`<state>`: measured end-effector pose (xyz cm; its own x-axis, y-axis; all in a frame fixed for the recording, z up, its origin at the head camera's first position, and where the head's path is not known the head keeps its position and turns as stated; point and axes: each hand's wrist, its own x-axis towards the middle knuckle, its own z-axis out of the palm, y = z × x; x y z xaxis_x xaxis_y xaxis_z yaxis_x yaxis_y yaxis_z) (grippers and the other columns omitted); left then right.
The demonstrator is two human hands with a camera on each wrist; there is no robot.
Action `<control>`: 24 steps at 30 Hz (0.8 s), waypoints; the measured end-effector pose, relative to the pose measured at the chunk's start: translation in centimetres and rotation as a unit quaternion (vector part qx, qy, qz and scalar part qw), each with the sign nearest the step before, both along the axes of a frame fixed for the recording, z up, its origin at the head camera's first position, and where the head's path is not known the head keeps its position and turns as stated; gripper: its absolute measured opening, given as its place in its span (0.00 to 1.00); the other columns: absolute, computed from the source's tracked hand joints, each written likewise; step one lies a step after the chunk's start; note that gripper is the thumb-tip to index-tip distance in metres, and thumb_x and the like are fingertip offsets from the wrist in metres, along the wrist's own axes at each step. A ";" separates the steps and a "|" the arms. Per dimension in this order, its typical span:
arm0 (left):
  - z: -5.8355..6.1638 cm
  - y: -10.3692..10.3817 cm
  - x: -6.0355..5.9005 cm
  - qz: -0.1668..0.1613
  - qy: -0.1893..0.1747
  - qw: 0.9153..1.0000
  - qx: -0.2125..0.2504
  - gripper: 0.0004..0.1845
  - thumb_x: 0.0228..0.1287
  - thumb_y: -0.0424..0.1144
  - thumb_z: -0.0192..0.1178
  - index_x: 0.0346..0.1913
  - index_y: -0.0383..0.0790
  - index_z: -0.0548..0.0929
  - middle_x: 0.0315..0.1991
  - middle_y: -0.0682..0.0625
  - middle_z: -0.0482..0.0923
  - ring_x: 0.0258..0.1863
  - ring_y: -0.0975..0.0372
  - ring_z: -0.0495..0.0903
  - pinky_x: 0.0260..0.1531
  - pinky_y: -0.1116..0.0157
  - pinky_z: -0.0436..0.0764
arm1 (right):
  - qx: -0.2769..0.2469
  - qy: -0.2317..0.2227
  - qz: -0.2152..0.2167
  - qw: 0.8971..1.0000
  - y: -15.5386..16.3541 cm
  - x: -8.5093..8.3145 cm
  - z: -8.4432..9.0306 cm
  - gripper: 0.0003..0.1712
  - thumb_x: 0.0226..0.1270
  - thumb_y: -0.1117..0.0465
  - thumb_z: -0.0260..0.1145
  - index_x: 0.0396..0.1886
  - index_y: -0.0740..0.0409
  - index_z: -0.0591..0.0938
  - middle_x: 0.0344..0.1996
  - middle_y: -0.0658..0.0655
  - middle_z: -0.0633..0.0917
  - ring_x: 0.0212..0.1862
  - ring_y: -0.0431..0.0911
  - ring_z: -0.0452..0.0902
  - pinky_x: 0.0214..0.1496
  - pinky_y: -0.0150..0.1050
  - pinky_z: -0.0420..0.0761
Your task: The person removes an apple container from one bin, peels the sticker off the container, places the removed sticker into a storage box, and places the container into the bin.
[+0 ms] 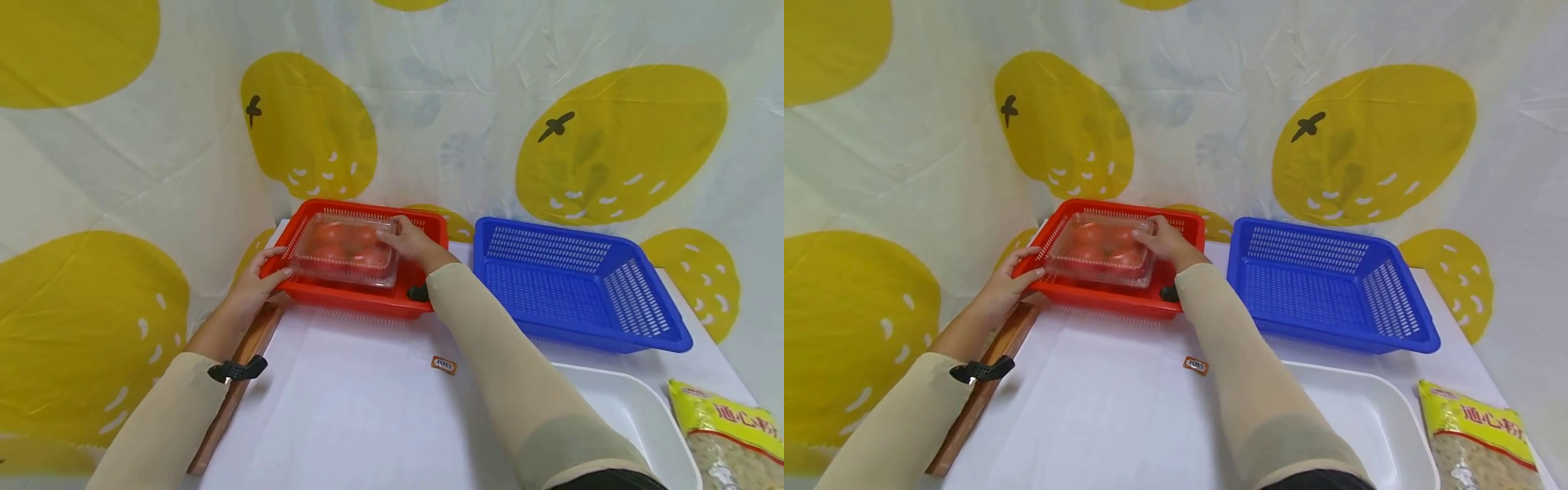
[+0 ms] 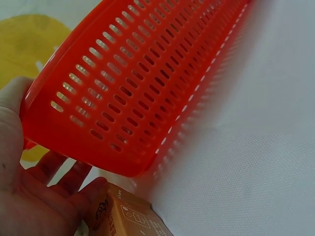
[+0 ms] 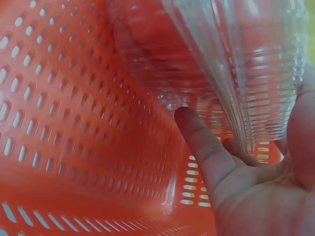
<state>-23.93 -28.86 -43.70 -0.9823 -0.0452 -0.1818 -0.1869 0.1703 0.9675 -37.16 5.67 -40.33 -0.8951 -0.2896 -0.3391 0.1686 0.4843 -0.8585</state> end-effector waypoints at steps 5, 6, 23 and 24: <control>0.0 0.1 0.0 0.000 0.000 1.000 0.003 0.40 0.73 0.50 0.70 0.82 0.63 0.62 0.84 0.51 0.54 0.78 0.45 0.63 0.63 0.51 0.82 | 0.026 0.014 -0.018 0.999 0.1 0.1 -0.2 0.40 0.74 0.32 0.67 0.75 0.42 0.63 0.64 0.56 0.76 0.67 0.53 0.71 0.71 0.57 0.79; 0.0 0.2 0.0 0.002 -0.001 1.000 0.002 0.39 0.73 0.50 0.70 0.81 0.63 0.62 0.84 0.51 0.54 0.77 0.45 0.63 0.63 0.51 0.82 | 0.031 0.016 -0.028 0.999 0.1 0.1 -0.2 0.41 0.73 0.30 0.65 0.74 0.42 0.63 0.64 0.55 0.76 0.67 0.53 0.71 0.70 0.57 0.79; 0.0 0.1 0.2 0.014 0.000 1.000 -0.022 0.38 0.73 0.53 0.70 0.80 0.66 0.64 0.84 0.50 0.55 0.77 0.45 0.63 0.60 0.50 0.83 | -0.027 -0.013 -0.079 0.996 0.1 0.4 0.5 0.42 0.79 0.32 0.59 0.79 0.50 0.63 0.67 0.56 0.75 0.66 0.53 0.73 0.68 0.56 0.81; 0.0 0.2 0.1 0.015 -0.003 1.000 -0.022 0.38 0.73 0.53 0.70 0.80 0.66 0.65 0.84 0.50 0.54 0.77 0.45 0.63 0.60 0.51 0.83 | -0.034 -0.013 -0.074 0.997 0.2 0.5 0.7 0.42 0.79 0.33 0.60 0.79 0.51 0.63 0.69 0.57 0.73 0.68 0.54 0.72 0.70 0.57 0.79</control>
<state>-23.79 -28.70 -43.68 -0.9795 -0.0818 -0.1843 -0.1976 0.2074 0.9581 -36.65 5.87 -39.62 -0.9210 -0.1783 -0.3463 0.2557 0.3942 -0.8828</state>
